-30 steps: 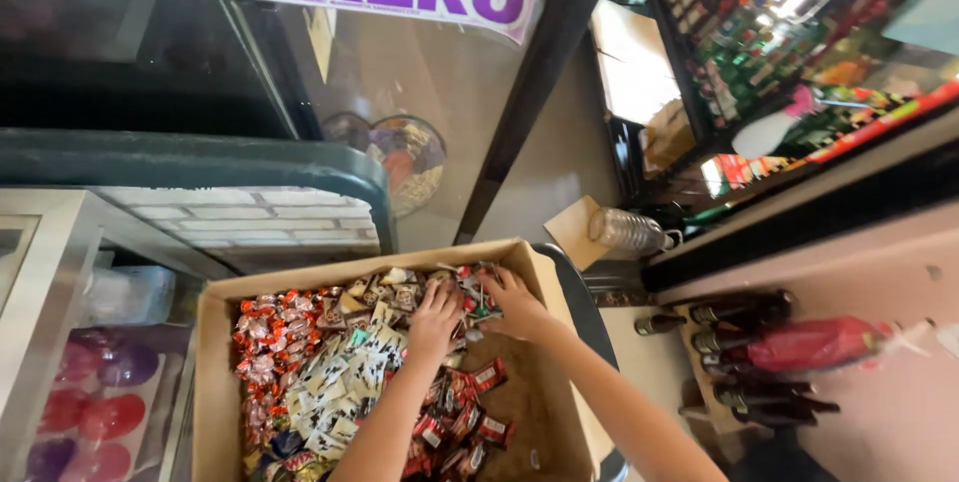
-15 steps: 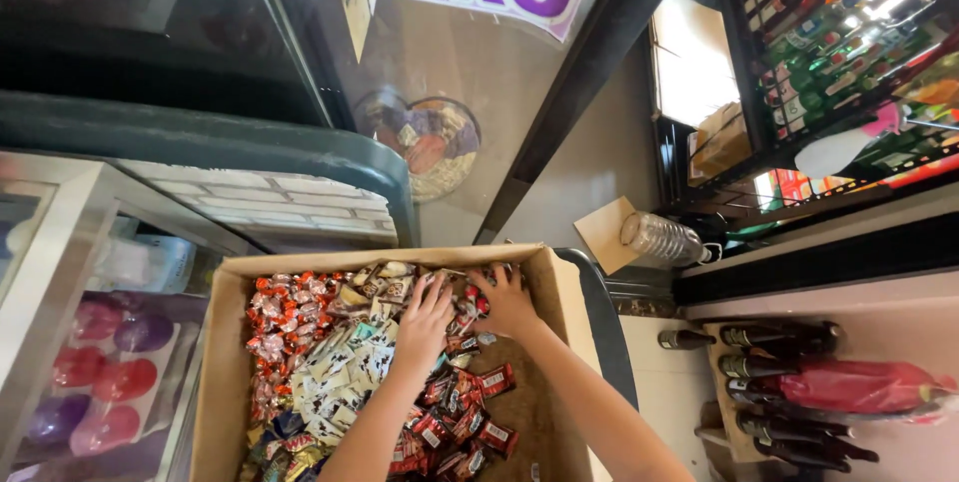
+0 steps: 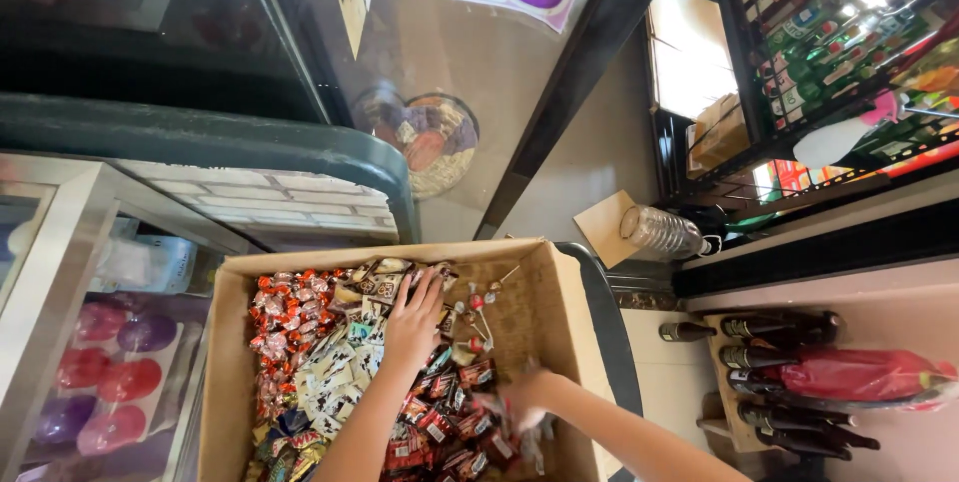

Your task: Sort various types of individual candies from a large box into plastic storage jars.

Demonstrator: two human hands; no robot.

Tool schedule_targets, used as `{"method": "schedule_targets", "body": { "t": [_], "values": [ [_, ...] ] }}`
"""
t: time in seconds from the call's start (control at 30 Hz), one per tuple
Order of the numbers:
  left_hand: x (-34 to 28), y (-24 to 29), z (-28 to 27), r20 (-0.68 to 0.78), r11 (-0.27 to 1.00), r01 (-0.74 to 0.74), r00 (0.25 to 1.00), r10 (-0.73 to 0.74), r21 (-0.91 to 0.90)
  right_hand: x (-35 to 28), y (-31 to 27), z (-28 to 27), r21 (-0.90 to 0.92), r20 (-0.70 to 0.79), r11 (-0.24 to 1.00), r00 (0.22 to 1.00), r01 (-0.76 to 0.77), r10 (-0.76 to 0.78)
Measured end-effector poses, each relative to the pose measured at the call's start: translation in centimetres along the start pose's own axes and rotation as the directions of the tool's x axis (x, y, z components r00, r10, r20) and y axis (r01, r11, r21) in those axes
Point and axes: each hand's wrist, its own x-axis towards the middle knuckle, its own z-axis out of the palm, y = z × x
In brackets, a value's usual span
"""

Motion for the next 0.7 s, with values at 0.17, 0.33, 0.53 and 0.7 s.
{"method": "schedule_targets", "body": {
  "t": [0.17, 0.33, 0.53, 0.7],
  "values": [
    [0.1, -0.2, 0.2, -0.011, 1.0, 0.001, 1.0, -0.002, -0.018, -2.5, 1.4, -4.3, 0.397, -0.18, 0.918, 0.981, 0.005, 0.072],
    [-0.1, -0.2, 0.9, -0.016, 1.0, 0.009, 1.0, -0.009, 0.003, -0.6, 2.6, -8.6, 0.465, -0.803, 0.883, 0.451, 0.065, 0.39],
    [-0.2, -0.3, 0.0, -0.008, 1.0, 0.009, 1.0, -0.009, -0.018, 6.8, 3.2, -4.6, 0.535, -0.74, 0.836, 0.545, 0.122, 0.394],
    [-0.1, 0.2, 0.0, -0.045, 1.0, 0.015, 0.999, -0.015, 0.012, 5.4, 4.7, -0.2, 0.347, -0.599, 0.934, 0.744, -0.09, 0.294]
  ]
}}
